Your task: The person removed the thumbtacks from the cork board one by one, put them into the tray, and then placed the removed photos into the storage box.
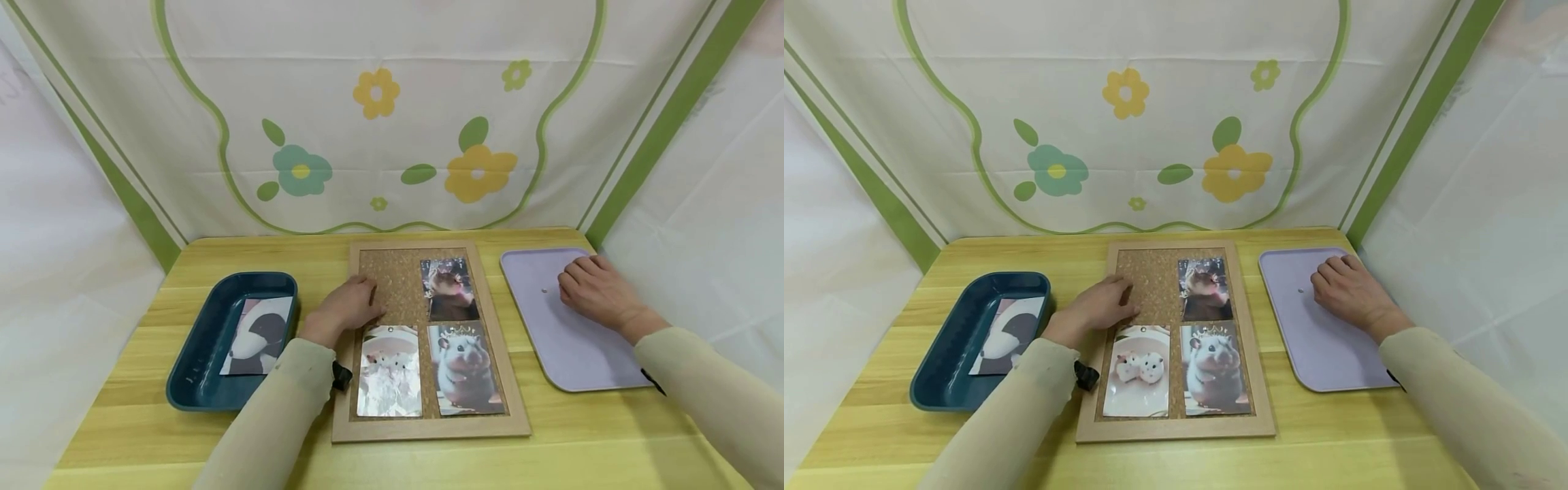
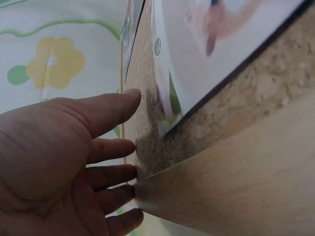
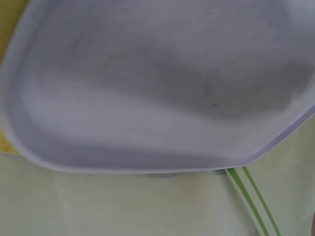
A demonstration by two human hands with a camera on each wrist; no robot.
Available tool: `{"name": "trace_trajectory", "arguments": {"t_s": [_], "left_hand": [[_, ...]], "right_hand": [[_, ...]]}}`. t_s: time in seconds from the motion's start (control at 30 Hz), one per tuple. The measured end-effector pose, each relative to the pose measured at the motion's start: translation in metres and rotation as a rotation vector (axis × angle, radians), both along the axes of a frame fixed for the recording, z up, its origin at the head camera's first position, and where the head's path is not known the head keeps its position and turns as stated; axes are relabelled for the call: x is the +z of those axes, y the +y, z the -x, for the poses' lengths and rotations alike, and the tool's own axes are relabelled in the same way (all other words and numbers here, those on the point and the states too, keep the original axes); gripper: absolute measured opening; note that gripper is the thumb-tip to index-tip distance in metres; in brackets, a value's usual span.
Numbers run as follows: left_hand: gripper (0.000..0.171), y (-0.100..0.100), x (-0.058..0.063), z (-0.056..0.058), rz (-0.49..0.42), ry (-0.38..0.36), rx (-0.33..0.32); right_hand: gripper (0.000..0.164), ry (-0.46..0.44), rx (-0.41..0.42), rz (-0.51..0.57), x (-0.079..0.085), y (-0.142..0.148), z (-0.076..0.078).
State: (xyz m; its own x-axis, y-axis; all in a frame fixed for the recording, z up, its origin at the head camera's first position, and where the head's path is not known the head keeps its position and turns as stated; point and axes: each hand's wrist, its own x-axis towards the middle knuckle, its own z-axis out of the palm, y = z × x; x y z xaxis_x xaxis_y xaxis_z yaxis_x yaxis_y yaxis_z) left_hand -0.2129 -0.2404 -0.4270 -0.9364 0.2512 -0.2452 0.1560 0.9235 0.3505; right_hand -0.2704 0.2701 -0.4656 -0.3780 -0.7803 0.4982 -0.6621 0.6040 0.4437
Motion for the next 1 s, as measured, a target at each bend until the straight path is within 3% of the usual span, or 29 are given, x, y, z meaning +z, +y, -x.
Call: {"name": "trace_trajectory", "arguments": {"t_s": [0.53, 1.0], "left_hand": [[0.068, -0.002, 0.001, 0.001, 0.007, 0.003, -0.011], [0.068, -0.001, 0.002, 0.001, 0.011, -0.007, 0.0]], "right_hand": [[0.038, -0.004, 0.019, -0.081, -0.006, 0.011, 0.005], [0.043, -0.033, 0.007, -0.084, -0.01, 0.014, 0.006]]}}
